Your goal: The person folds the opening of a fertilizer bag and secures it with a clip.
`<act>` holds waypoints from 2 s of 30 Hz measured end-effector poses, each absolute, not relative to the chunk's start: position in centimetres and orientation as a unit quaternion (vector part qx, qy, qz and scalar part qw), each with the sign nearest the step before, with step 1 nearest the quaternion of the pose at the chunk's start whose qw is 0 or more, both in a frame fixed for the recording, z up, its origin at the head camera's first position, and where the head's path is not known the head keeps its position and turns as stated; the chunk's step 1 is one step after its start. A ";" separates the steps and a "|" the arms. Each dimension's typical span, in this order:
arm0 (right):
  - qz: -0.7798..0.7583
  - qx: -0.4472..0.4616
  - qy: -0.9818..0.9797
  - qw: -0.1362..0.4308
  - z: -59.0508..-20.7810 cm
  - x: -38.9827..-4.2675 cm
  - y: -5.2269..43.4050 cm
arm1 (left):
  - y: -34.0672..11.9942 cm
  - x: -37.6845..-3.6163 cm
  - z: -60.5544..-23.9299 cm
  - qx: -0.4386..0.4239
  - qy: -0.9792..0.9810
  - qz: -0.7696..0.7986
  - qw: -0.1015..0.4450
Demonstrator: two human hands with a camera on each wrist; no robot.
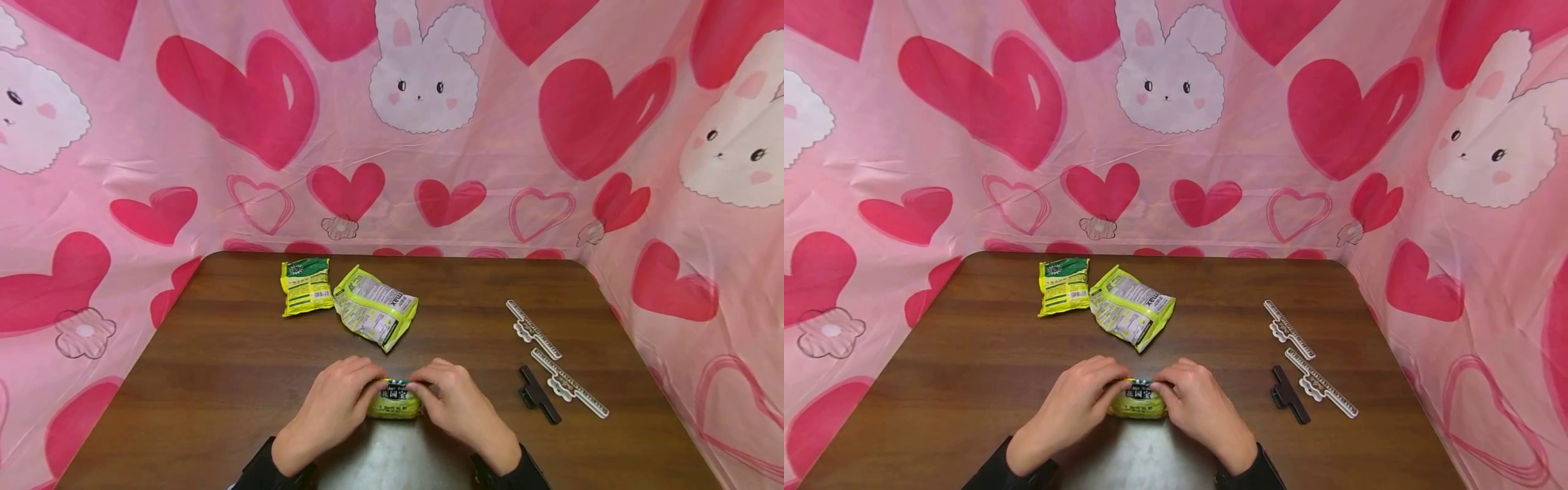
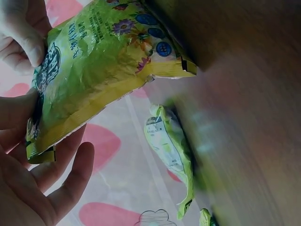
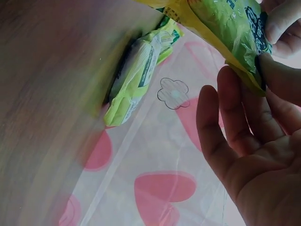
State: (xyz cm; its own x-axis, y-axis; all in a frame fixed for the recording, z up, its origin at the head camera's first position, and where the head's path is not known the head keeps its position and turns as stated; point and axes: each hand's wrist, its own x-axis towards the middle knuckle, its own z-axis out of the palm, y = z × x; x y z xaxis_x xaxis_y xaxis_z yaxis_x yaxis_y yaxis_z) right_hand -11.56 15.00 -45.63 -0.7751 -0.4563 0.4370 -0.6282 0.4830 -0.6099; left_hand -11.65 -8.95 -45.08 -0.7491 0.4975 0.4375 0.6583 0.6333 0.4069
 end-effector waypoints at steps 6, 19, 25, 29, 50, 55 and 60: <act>0.385 0.330 -0.857 0.095 -45.3 -11.6 14.1 | -8.9 -11.6 -45.1 -0.330 -0.886 -0.287 0.154; 0.381 0.349 -0.850 0.098 -44.9 -11.6 12.8 | -9.0 -11.3 -45.2 -0.328 -0.882 -0.304 0.148; 0.397 0.348 -0.845 0.084 -44.9 -11.6 13.0 | -9.4 -11.1 -45.3 -0.292 -0.885 -0.342 0.122; 0.397 0.347 -0.845 0.084 -45.0 -11.5 13.0 | -9.6 -11.1 -45.3 -0.297 -0.878 -0.354 0.124; 0.402 0.301 -0.862 0.071 -44.8 -11.9 14.4 | -9.8 -11.6 -45.2 -0.311 -0.866 -0.344 0.188; 0.402 0.306 -0.860 0.073 -45.0 -12.2 14.8 | -9.9 -11.7 -45.2 -0.309 -0.867 -0.339 0.192; 0.403 0.315 -0.855 0.090 -45.3 -12.2 14.8 | -9.9 -11.7 -45.2 -0.305 -0.871 -0.339 0.182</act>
State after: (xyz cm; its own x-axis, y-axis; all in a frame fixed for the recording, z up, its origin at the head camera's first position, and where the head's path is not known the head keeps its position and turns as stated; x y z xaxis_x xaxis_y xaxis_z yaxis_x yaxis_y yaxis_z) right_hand -12.18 14.85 -45.29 -0.7856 -0.4662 0.4068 -0.6106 0.4774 -0.6319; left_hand -11.74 -9.87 -45.17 -0.7481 0.4082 0.5232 0.6544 0.5847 0.4794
